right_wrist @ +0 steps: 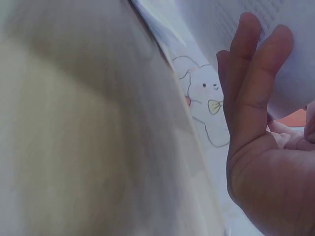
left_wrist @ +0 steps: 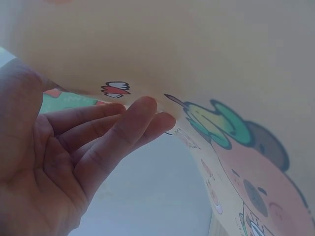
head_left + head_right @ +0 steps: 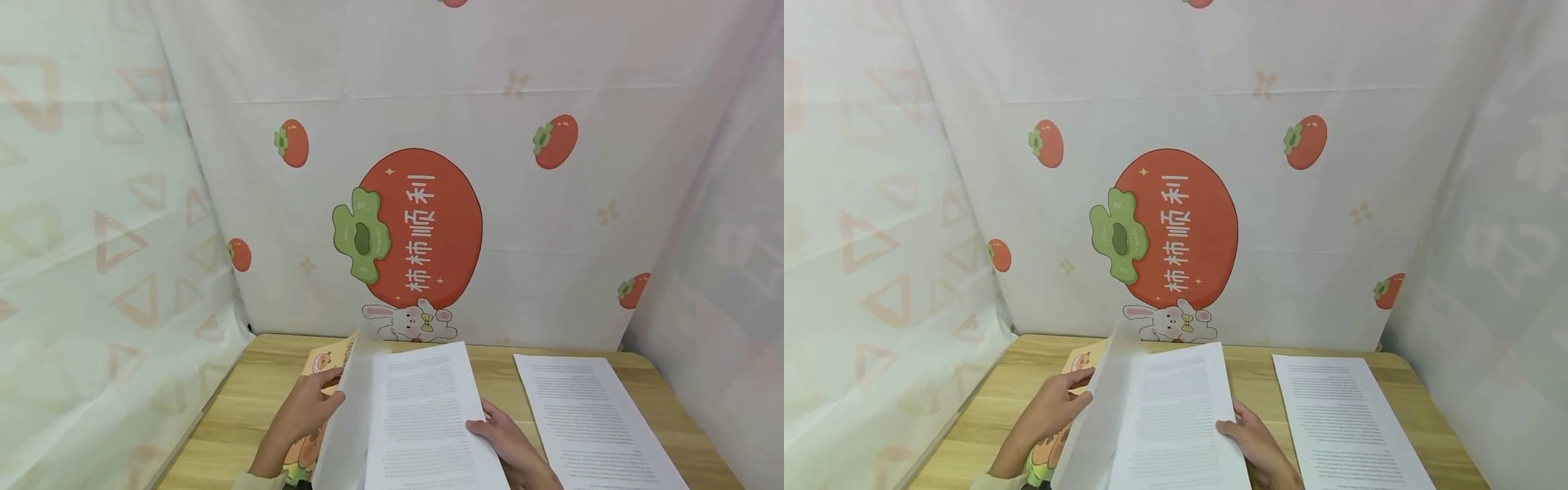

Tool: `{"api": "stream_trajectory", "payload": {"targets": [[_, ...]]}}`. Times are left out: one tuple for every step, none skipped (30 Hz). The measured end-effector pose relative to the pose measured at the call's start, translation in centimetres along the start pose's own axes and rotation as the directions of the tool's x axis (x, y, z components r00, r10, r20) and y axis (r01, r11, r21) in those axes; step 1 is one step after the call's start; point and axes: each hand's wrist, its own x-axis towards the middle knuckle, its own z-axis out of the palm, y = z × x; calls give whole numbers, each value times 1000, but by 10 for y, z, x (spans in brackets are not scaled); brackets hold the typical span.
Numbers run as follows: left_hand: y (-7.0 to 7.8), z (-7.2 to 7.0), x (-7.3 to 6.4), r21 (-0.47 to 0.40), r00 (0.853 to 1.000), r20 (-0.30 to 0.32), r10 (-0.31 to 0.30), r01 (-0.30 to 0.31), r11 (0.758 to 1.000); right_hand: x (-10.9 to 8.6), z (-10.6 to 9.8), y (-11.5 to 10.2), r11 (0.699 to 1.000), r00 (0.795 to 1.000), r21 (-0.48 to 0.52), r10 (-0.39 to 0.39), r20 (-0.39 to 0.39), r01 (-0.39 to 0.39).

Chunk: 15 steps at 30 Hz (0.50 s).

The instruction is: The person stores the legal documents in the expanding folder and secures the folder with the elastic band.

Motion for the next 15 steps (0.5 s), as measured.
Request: {"api": "stream_trajectory", "payload": {"targets": [[0, 0, 0, -1, 1000, 0, -1, 1, 1000, 1, 0, -1, 1000, 1000, 4, -6, 10, 6], [1, 0, 0, -4, 1000, 0, -2, 2, 1000, 3, 0, -2, 1000, 1000, 7, -14, 17, 14], [1, 0, 0, -6, 1000, 0, -2, 2, 1000, 3, 0, -4, 1000, 1000, 13, -17, 22, 17], [1, 0, 0, -8, 1000, 1, -3, 3, 1000, 3, 0, -5, 1000, 999, 19, -21, 25, 20], [2, 0, 0, -10, 1000, 2, -3, 3, 1000, 3, 0, -6, 999, 999, 29, -21, 28, 21], [2, 0, 0, -11, 1000, 4, -2, 2, 1000, 3, -1, -7, 999, 999, 36, -18, 27, 17], [2, 0, 1, -9, 1000, 5, -1, 1, 1000, 3, -1, -8, 999, 1000, 42, -16, 25, 15], [2, 0, 1, -10, 1000, 6, 1, -1, 1000, 3, -1, -9, 999, 1000, 45, -14, 20, 14], [2, 0, 1, -8, 1000, 5, 2, -2, 1000, 4, -1, -10, 999, 1000, 48, -12, 15, 11], [1, 0, 1, -7, 1000, 5, 2, -2, 1000, 5, -1, -10, 999, 1000, 50, -11, 13, 10], [1, 0, 0, -7, 1000, 4, 3, -3, 1000, 6, -1, -10, 999, 1000, 51, -12, 10, 11], [1, -1, 0, -7, 1000, 2, 4, -4, 1000, 8, -1, -10, 999, 1000, 51, -16, 8, 16], [1, -1, 0, -8, 1000, 2, 3, -3, 1000, 9, 0, -10, 998, 1000, 52, -20, 7, 20], [1, -1, -1, -11, 1000, 3, 4, -4, 1000, 11, 1, -9, 998, 1000, 52, -24, 7, 24], [1, -1, -1, -13, 1000, 3, 4, -4, 1000, 13, 2, -8, 998, 1000, 52, -27, 6, 27]]}}
